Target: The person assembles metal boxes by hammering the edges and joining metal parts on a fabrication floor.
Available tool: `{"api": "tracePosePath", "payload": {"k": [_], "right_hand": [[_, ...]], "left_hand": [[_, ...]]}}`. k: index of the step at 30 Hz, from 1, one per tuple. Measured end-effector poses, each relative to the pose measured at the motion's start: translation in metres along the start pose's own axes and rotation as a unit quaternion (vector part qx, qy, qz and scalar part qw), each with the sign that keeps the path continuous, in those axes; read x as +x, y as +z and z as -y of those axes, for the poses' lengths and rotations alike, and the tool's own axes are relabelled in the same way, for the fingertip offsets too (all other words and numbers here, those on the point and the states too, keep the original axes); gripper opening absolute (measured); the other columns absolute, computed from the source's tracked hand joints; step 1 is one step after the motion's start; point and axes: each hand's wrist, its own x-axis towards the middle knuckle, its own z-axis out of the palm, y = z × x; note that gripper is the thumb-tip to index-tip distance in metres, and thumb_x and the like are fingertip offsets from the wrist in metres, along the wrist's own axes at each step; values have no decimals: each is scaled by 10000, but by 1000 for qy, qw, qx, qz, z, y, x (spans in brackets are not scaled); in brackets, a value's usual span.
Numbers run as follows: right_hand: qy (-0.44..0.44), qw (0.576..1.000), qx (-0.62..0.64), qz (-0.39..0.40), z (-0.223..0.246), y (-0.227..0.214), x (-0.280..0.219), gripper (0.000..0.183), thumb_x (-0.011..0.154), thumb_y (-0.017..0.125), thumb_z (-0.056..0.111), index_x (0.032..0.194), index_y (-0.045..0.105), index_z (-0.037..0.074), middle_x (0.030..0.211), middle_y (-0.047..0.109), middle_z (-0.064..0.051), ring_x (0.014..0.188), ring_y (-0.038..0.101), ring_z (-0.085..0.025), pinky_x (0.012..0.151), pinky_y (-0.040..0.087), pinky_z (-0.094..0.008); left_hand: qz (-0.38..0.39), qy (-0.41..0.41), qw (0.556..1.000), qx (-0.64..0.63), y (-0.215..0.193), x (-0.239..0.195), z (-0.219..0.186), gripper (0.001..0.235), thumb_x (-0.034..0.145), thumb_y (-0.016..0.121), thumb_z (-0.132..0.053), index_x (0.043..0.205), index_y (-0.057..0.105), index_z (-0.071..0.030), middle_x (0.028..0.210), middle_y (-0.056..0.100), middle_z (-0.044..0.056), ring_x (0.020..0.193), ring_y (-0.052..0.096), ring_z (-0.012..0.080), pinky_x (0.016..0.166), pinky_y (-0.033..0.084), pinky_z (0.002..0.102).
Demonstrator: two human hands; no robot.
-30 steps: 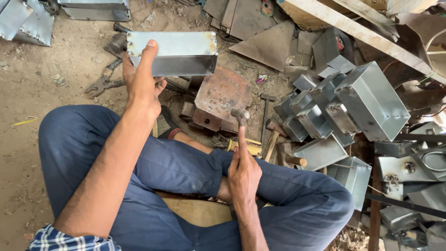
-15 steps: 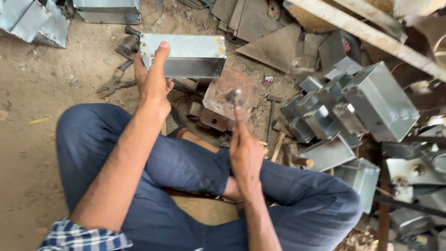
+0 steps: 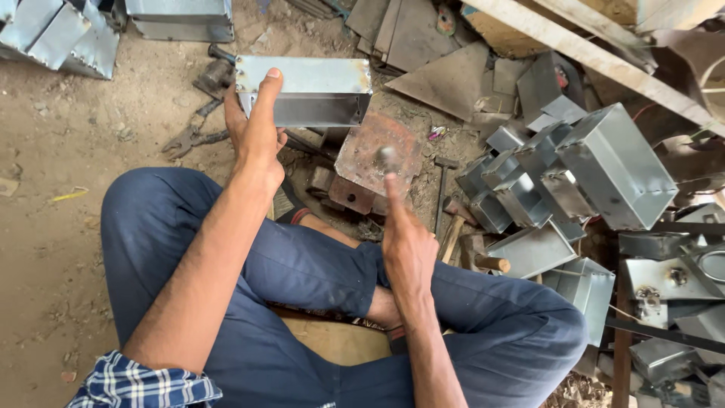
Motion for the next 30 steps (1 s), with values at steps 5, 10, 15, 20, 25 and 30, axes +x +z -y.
{"api": "tracePosePath", "payload": {"k": [5,10,15,20,25,30], "right_hand": [[19,999,-35,7,12,-22,-1,581,1031,572,162,1579,418,278,707,661,-122,539,587,-246,520,464,-425],[181,974,130,29,27,-65,-15,519,1046,533,153,1552,473,251,621,598,-50,509,499,-134,490,442,-337],[192,958,212,-5,28,-88,-38,512,1054,510,132,1564,462,164,631,515,18,554,461,-54,493,403,-242],[229,918,323,-25,29,-90,-49,536,1043,515,170,1573,449,125,601,468,46,545,418,-38,482,344,-227],[228,924,299,-68,34,-88,-46,556,1031,568,149,1576,458,124,598,439,52,543,372,-40,484,319,-232],[131,959,209,-136,22,-102,-21,531,1065,566,153,1571,434,63,686,550,53,518,403,-32,456,309,-239]], "left_hand": [[3,0,1000,-2,-5,-2,-1,926,745,801,-529,1517,394,-220,1191,609,54,834,539,108,592,425,254],[26,28,999,8,-1,-8,-3,994,743,799,-501,1540,293,-189,1241,608,109,972,588,151,658,508,284],[71,-18,997,21,5,-27,-2,889,742,794,-482,1476,391,-184,1190,632,139,936,567,176,644,447,296],[82,-30,996,28,13,-36,8,814,716,808,-468,1392,454,-185,1086,629,73,818,542,165,596,424,317],[122,-32,988,85,15,-36,22,806,735,807,-475,1397,448,-186,1125,641,84,926,582,169,669,446,327],[140,34,986,83,17,-33,37,726,804,829,-411,1384,474,-157,1251,626,105,1149,611,205,919,516,335]]}}
